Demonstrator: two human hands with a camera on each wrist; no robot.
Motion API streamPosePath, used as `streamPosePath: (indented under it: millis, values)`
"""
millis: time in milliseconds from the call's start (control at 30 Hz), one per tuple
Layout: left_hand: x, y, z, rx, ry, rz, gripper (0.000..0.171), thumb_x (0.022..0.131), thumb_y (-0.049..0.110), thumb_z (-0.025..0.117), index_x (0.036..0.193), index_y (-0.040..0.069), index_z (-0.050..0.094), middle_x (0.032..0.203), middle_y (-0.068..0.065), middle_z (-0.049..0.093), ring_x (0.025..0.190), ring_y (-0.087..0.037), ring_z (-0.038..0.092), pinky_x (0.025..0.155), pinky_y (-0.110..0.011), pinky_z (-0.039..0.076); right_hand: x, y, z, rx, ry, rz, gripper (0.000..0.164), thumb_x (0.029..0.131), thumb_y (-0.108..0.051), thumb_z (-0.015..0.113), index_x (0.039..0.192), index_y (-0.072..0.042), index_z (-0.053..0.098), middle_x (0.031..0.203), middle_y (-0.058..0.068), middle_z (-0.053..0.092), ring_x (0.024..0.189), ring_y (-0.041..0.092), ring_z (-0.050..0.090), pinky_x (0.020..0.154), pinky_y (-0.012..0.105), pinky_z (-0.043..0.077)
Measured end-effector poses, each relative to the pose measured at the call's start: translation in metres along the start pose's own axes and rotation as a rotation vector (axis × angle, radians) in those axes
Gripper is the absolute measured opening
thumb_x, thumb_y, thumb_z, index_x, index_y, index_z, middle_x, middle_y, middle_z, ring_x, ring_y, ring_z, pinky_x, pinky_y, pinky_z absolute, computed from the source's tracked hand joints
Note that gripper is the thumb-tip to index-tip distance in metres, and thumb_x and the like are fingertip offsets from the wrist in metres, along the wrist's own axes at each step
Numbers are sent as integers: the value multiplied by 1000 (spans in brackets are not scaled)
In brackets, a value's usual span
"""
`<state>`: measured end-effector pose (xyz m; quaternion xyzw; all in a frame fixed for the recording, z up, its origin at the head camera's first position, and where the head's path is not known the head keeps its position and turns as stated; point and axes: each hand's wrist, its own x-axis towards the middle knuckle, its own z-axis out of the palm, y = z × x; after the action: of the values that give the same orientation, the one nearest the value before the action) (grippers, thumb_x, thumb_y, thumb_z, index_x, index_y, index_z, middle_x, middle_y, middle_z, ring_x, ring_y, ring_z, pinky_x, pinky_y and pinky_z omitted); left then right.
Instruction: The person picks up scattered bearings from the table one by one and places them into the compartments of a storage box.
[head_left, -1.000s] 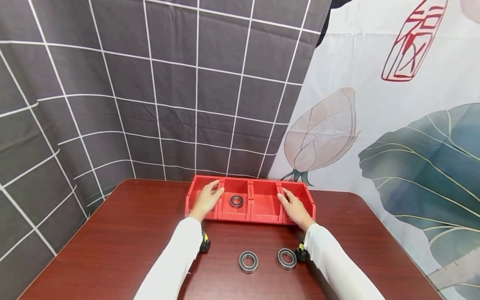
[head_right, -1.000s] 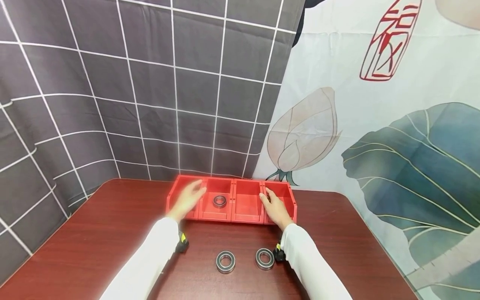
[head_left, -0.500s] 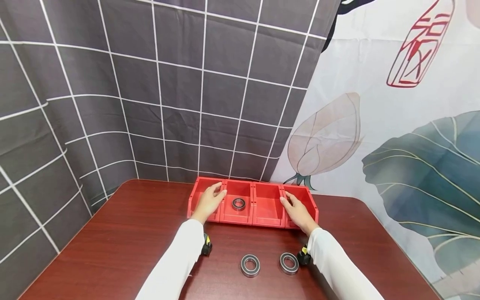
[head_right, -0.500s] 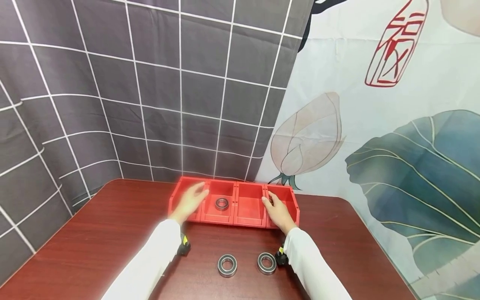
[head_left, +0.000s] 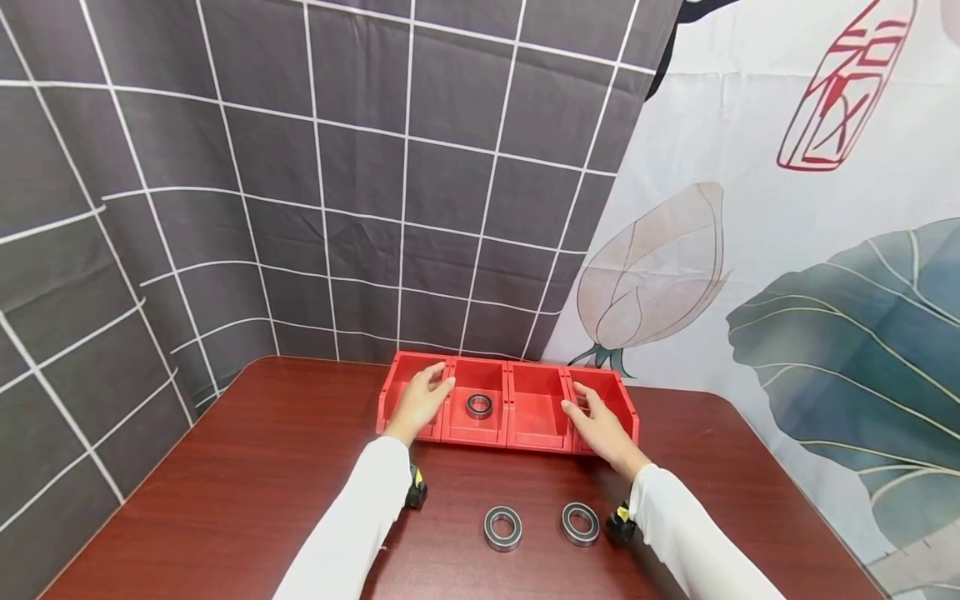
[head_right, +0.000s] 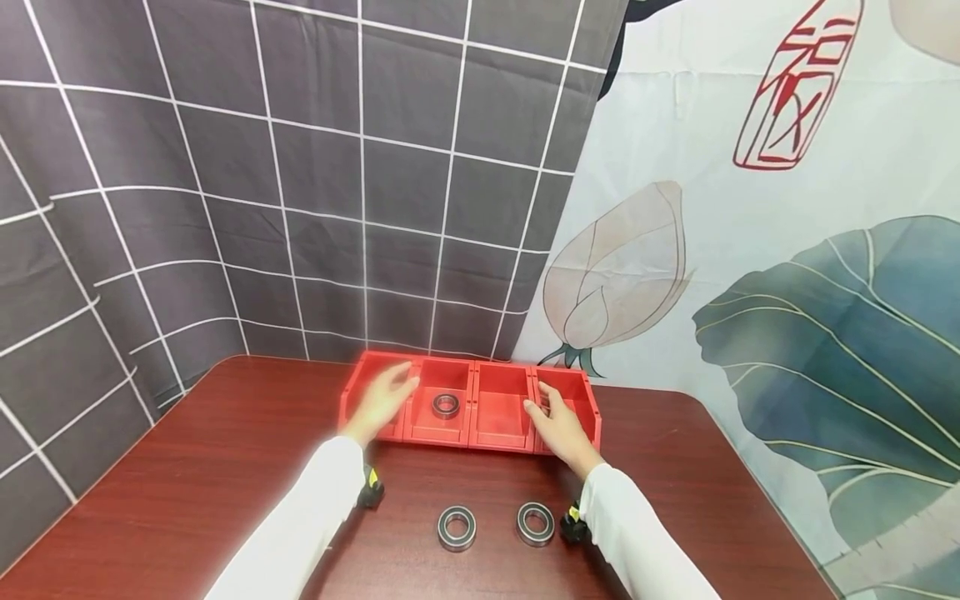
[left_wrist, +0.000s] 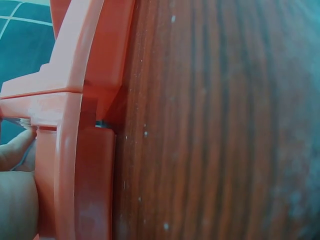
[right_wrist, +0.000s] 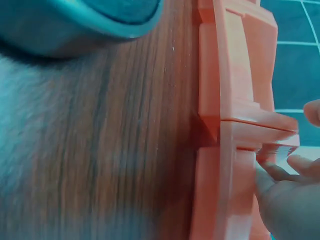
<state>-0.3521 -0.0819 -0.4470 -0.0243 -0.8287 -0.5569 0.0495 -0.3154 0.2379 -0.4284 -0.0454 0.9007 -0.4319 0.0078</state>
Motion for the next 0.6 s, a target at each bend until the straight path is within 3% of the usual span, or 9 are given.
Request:
streamPosePath:
  millis: [300,467,600]
  values:
    - [2,-5,1,-2,5,-20,58,93,36,63,145,17,45,141,-10,50,125,-30,53,90,-47,52,-12,-8,-7,-40,-38,-58,70,96,-42,55,152,-14,23,147,19,38,131,40,42,99,53,44]
    - [2,-6,1,1,12,-16,56,94,34,62,144,16,46,141,-11,51,125,-31,53,90,-48,52,-20,-11,-9,-81,-13,-159,70,95,-39,58,150,-10,27,147,19,40,130,39,43,100,52,43]
    - [2,-5,1,3,13,-9,56,94,34,62,144,16,46,140,-11,51,124,-32,53,89,-48,52,-28,-13,-11,-184,38,-257,73,93,-38,62,150,-9,28,145,18,40,129,37,43,96,52,46]
